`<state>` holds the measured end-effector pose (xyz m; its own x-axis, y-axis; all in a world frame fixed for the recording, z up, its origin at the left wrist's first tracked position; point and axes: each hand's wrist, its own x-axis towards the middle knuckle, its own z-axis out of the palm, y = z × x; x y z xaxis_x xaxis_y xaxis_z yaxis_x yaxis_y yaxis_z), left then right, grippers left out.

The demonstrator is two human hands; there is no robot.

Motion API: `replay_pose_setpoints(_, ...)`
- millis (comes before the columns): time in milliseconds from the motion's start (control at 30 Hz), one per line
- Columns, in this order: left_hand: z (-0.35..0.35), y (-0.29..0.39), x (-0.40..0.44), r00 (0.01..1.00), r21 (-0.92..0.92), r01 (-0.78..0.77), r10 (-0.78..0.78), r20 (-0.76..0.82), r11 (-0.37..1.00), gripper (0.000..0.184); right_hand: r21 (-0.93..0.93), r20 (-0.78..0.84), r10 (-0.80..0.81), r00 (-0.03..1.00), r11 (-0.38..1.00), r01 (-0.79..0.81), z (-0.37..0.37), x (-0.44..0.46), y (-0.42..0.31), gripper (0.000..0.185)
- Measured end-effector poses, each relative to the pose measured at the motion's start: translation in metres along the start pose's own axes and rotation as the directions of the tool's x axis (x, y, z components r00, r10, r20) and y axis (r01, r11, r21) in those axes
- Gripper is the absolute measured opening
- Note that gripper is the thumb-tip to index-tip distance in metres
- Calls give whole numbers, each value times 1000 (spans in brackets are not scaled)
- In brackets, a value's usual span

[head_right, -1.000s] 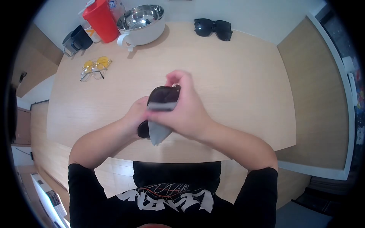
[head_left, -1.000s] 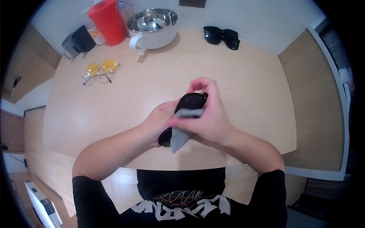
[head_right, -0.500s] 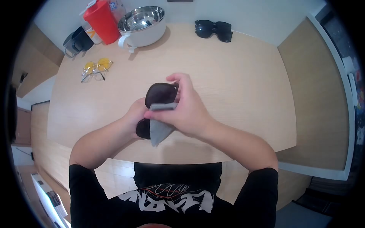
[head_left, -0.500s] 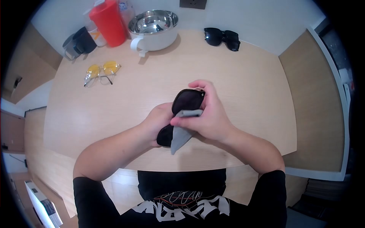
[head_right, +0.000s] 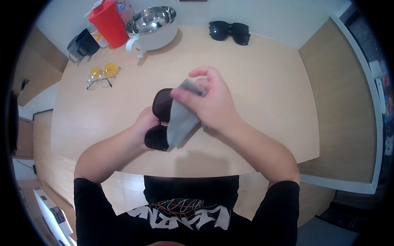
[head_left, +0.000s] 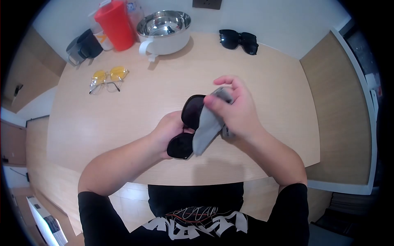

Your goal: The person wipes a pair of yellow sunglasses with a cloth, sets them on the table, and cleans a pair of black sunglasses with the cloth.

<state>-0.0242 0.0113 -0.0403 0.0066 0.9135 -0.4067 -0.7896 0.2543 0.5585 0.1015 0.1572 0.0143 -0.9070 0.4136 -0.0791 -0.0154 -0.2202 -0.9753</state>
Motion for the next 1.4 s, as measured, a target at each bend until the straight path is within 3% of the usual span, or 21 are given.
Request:
replay_pose_setpoints(67,9,0,-1,993,53,-10,16,-119,999,42,157,-11,-54,998,986,55,-1,2,0,53)
replay_pose_setpoints(100,10,-1,-2,990,70,-18,28,-140,997,42,32,18,-33,999,999,32,-1,1,4,55)
replay_pose_setpoints(200,14,-1,-4,989,7,-34,34,-142,999,40,-31,201,-62,978,997,70,10,-5,25,61)
replay_pose_setpoints(233,15,-1,-4,991,-32,-36,31,-132,999,39,29,178,-52,983,998,48,10,-7,21,65)
replay_pose_setpoints(333,1,-1,-5,999,-92,-26,22,-47,995,34,-129,13,10,1000,992,-8,-5,-5,-11,66)
replay_pose_setpoints(367,10,-4,-2,967,-30,-32,23,-254,999,26,-163,-8,12,1000,987,-13,-12,0,-17,64)
replay_pose_setpoints(467,14,-2,-9,970,-134,-41,7,-243,990,14,5,-27,38,999,999,-38,-42,15,-16,58)
replay_pose_setpoints(567,7,-7,-10,975,-231,-49,-4,-224,972,14,-51,-329,36,944,997,-56,-62,29,-6,55)
replay_pose_setpoints(600,8,-6,-11,979,-222,-43,-4,-205,974,14,-405,-428,-247,870,912,60,-73,33,1,53)
replay_pose_setpoints(633,11,-4,-14,982,-213,-38,-3,-186,976,13,-715,-405,-528,746,691,101,-84,37,7,51)
replay_pose_setpoints(667,13,-2,-15,986,-204,-35,0,-168,978,13,-926,-264,-758,596,373,63,-93,38,9,49)
replay_pose_setpoints(767,3,-7,-12,987,-174,-77,50,-152,982,12,-827,-135,-542,830,522,207,-95,21,-11,44)
replay_pose_setpoints(867,2,-8,-12,988,-155,-60,36,-150,986,10,-890,177,-343,922,344,299,-68,2,-1,40)
replay_pose_setpoints(967,12,-3,-16,974,-162,-77,40,-225,984,11,-887,428,-308,850,38,460,-55,0,8,37)
replay_pose_setpoints(1067,17,-1,-17,977,-137,-101,73,-198,985,13,-876,449,-286,846,44,480,-64,10,17,29)
replay_pose_setpoints(1167,15,-1,-16,979,-166,-69,34,-203,984,14,-919,254,-285,924,228,322,-64,11,16,19)
replay_pose_setpoints(1233,8,-4,-13,991,-233,-72,43,-129,970,14,-580,64,-281,958,770,265,-60,8,20,16)
replay_pose_setpoints(1267,5,-4,-12,994,-267,-72,49,-93,961,14,-300,-19,-231,973,930,215,-58,6,22,14)
replay_pose_setpoints(1367,19,1,-17,976,-210,-67,21,-218,975,15,-27,109,0,994,1000,3,-41,-13,-13,13)
replay_pose_setpoints(1400,20,1,-16,973,-217,-71,20,-230,974,16,5,98,-15,995,1000,15,-41,-14,-12,13)
